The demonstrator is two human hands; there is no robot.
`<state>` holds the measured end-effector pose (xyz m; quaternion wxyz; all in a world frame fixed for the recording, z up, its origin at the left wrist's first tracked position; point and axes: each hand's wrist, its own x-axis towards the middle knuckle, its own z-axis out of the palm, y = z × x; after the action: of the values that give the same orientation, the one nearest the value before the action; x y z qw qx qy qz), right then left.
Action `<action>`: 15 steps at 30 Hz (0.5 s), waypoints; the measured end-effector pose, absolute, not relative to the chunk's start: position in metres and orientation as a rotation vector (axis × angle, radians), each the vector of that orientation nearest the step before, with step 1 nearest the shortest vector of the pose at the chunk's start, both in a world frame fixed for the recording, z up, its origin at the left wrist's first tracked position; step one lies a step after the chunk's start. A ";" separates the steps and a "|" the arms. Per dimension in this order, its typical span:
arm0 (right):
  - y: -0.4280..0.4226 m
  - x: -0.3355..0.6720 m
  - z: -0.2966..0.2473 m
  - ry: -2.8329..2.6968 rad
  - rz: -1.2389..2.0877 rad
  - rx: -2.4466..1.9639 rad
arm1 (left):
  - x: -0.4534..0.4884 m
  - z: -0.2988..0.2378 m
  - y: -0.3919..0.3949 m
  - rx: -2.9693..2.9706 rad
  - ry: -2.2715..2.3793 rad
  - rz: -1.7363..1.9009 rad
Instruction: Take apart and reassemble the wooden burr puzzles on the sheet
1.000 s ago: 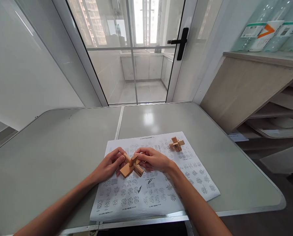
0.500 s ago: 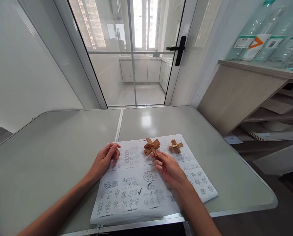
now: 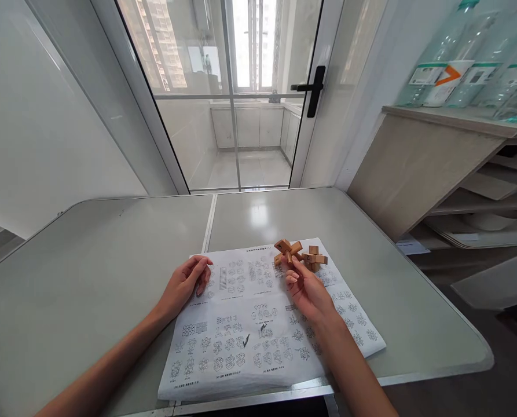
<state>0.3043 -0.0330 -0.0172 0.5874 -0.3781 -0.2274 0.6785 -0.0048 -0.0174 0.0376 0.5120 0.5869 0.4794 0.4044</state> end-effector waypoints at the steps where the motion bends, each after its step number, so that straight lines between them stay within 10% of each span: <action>1: -0.031 0.305 -0.019 -0.477 1.570 -0.872 | -0.005 0.038 -0.017 1.413 1.154 0.974; 15: -0.082 0.276 0.001 -0.529 1.433 -1.117 | -0.006 0.035 -0.017 1.443 1.167 0.957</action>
<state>0.2762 -0.0821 0.0014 0.5846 -0.4789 -0.2268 0.6144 -0.0061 -0.0172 0.0347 0.5028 0.5974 0.4831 0.3963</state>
